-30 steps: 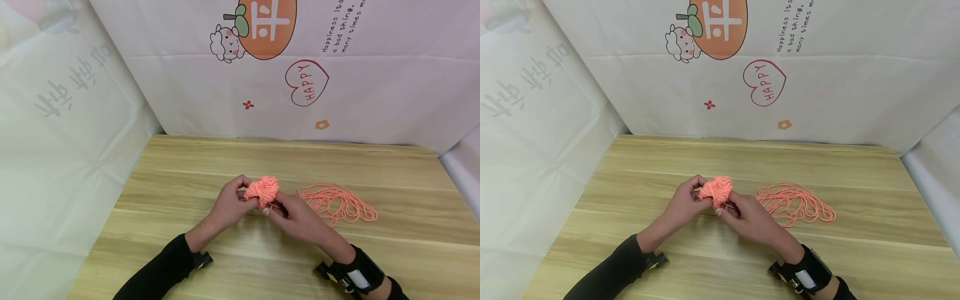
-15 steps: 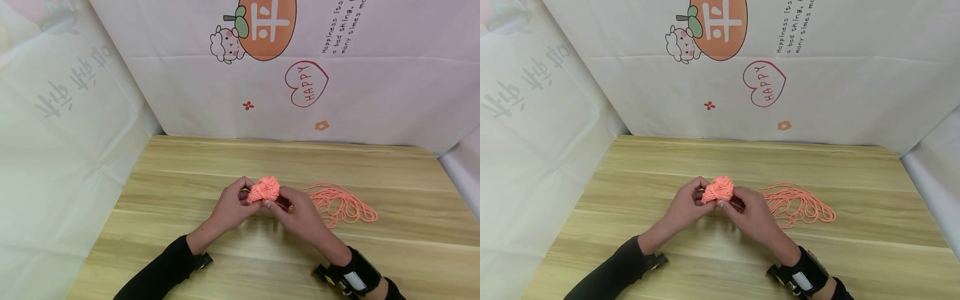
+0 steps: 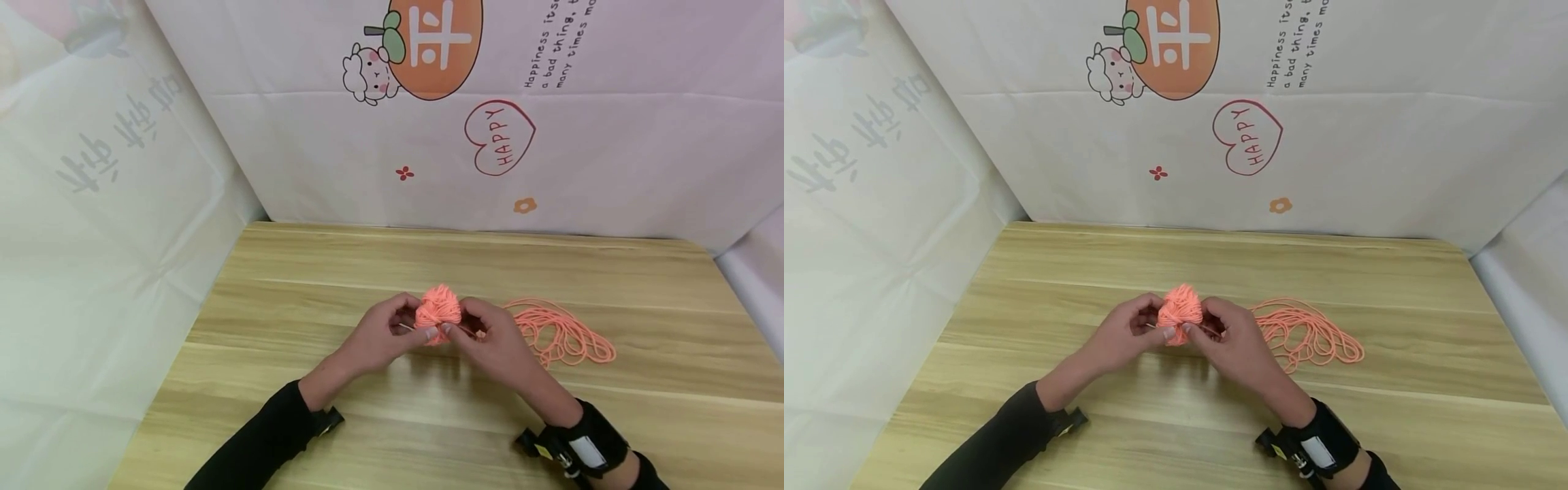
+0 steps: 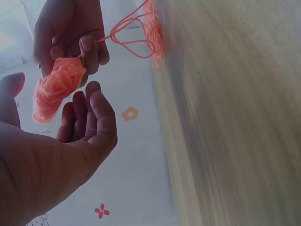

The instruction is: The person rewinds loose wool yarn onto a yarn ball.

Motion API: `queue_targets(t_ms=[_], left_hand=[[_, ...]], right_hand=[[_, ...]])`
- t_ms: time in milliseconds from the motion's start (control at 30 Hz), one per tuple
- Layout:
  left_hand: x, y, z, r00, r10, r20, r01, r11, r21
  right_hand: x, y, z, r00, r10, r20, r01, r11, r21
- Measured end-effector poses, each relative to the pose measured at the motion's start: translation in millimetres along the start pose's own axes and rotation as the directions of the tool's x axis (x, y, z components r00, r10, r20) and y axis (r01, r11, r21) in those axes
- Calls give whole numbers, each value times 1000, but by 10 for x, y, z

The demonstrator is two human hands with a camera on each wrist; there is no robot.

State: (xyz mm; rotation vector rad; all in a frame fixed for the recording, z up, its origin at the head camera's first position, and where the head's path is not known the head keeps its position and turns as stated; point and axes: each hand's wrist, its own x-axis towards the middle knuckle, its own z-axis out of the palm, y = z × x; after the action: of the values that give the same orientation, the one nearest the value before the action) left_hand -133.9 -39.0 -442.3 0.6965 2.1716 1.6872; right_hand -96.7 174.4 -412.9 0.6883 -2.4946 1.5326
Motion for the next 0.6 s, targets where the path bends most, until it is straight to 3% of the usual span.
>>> queue_targets(t_ms=[200, 433, 600], left_hand=[[9, -18, -5, 1000, 0, -4, 0, 996, -85], [0, -28, 14, 999, -53, -6, 52, 990, -133], [-2, -29, 7, 997, -66, -37, 59, 984, -170]], right_hand=[[6, 43, 7, 999, 2, 54, -1, 1000, -19], [-32, 293, 66, 997, -11, 71, 14, 999, -45], [-44, 353, 70, 994, 9, 106, -5, 999, -33]])
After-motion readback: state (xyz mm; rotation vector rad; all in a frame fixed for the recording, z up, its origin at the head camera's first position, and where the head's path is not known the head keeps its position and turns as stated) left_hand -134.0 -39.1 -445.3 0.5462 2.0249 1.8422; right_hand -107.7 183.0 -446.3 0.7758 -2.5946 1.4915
